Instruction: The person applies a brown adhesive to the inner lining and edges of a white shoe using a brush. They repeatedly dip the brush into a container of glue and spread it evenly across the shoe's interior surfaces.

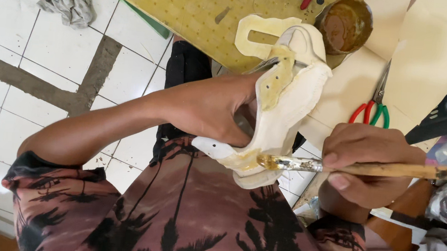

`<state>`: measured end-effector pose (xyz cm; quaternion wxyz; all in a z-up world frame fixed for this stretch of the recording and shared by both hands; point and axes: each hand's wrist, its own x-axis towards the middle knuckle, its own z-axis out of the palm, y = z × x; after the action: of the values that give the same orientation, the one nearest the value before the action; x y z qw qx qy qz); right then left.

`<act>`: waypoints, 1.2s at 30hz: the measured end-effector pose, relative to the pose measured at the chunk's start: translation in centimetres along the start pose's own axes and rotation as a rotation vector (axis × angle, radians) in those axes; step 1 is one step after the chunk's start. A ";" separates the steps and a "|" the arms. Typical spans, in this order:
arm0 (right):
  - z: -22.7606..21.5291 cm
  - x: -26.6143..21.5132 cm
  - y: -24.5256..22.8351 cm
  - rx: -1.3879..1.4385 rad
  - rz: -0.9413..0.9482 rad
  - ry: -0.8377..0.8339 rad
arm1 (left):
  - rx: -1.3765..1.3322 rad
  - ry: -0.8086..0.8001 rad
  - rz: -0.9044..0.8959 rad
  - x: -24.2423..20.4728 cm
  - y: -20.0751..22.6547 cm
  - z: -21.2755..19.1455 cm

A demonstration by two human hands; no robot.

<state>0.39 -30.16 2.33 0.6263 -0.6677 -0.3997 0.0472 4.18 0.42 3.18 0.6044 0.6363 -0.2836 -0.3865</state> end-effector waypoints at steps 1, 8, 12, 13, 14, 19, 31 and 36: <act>0.1 0.4 -0.2 -0.042 0.006 -0.010 | 0.023 -0.021 -0.018 0.0 0.1 0.0; -1.0 0.3 0.4 -0.099 -0.034 0.059 | -0.067 -0.130 -0.043 0.0 0.8 -0.4; -0.9 1.8 -0.2 -0.025 0.012 -0.166 | -0.059 -0.162 -0.065 0.3 0.6 -0.4; -1.4 1.5 0.5 -0.026 0.003 -0.123 | -0.054 -0.176 -0.058 0.3 0.6 -0.4; -1.9 1.1 1.2 -0.028 -0.006 -0.081 | -0.048 -0.190 -0.051 0.3 0.5 -0.4; -3.9 0.7 0.1 -0.099 -0.035 -0.088 | -0.046 -0.171 -0.068 0.5 0.7 -0.4; 2.4 1.5 -4.0 -0.228 -0.111 0.041 | -0.126 0.309 -0.040 -1.0 0.9 1.2; 2.9 4.4 -5.2 -0.324 -0.061 -0.138 | -0.123 0.311 -0.041 -1.1 1.0 1.3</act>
<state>-0.76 -25.83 8.22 0.4826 -0.7426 -0.4642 0.0086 2.58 0.48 4.43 0.6706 0.6560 -0.1494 -0.3125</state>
